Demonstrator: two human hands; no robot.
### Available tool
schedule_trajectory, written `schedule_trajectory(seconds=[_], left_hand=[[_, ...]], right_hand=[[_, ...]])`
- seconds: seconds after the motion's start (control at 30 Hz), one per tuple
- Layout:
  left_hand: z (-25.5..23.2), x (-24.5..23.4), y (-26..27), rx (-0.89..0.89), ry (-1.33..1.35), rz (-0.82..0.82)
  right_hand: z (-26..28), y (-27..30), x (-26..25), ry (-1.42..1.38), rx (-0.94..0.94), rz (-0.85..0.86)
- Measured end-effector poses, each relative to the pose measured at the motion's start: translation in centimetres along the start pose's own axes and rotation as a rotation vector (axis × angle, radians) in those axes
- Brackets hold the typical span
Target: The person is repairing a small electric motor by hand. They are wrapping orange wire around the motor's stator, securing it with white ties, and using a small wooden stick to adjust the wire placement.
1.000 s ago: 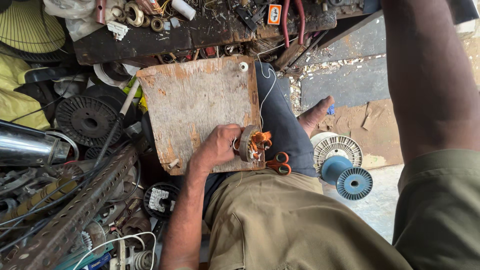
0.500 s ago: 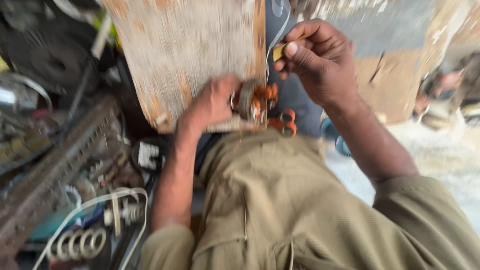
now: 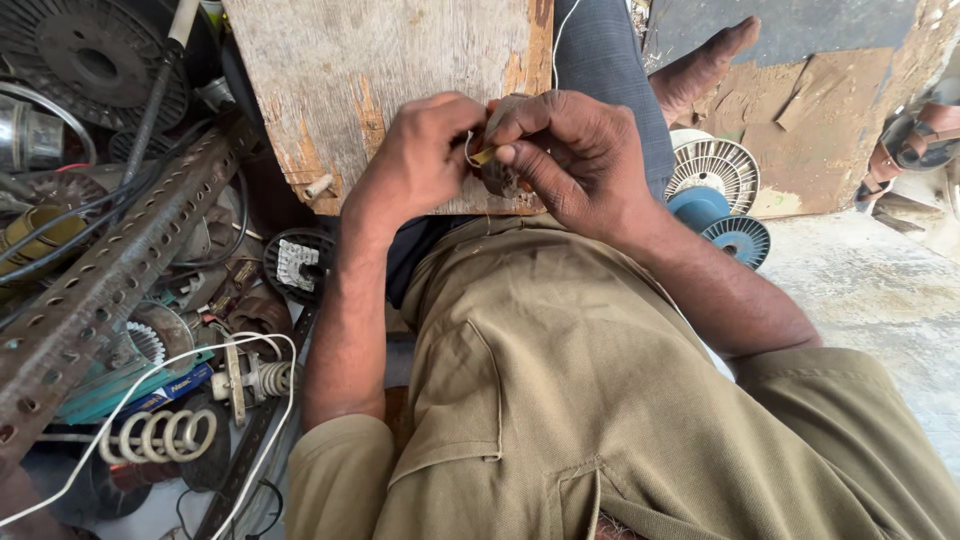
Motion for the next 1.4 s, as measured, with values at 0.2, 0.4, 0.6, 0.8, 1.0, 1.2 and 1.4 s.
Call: schedule_trajectory(seconds=[0.2,0.4,0.6,0.8,1.0,1.2,1.4], left_hand=[[-4.7,-0.8,3.4,0.148,0.655,-0.487],[-5.2,0.1,3.9,0.062,0.664,-0.519],[-4.0,-0.8,4.4,-0.027,0.847,-0.52],[-3.9,-1.4,4.6,-0.077,0.956,-0.491],[-4.6,-1.4,4.5,-0.015,0.916,-0.412],[-4.7,-0.7,4.6,-0.051,0.971,-0.328],[-4.5,-0.7,4.9,-0.084,1.1,-0.338]], right_hand=[[-1.3,0.6,-0.3,0.133,0.053,-0.068],[-2.3,0.9,-0.1,-0.114,0.122,-0.154],[-0.9,0.9,-1.1,-0.168,0.116,-0.224],[1.1,3.9,-3.6,0.337,0.146,-0.153],[0.4,5.5,-0.5,1.041,0.015,0.452],[-0.2,6.0,1.6,1.428,0.193,0.816],[-1.0,6.6,1.6,1.512,0.188,0.931]])
Point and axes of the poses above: each hand's wrist, its own y-axis away from the middle knuckle, its own x-axis out of the palm, z = x × y, the point moved 5 cm from there along -y, towards the middle knuckle, and after that the axes turned 6 degrees about -x, right-handed, at the moved point
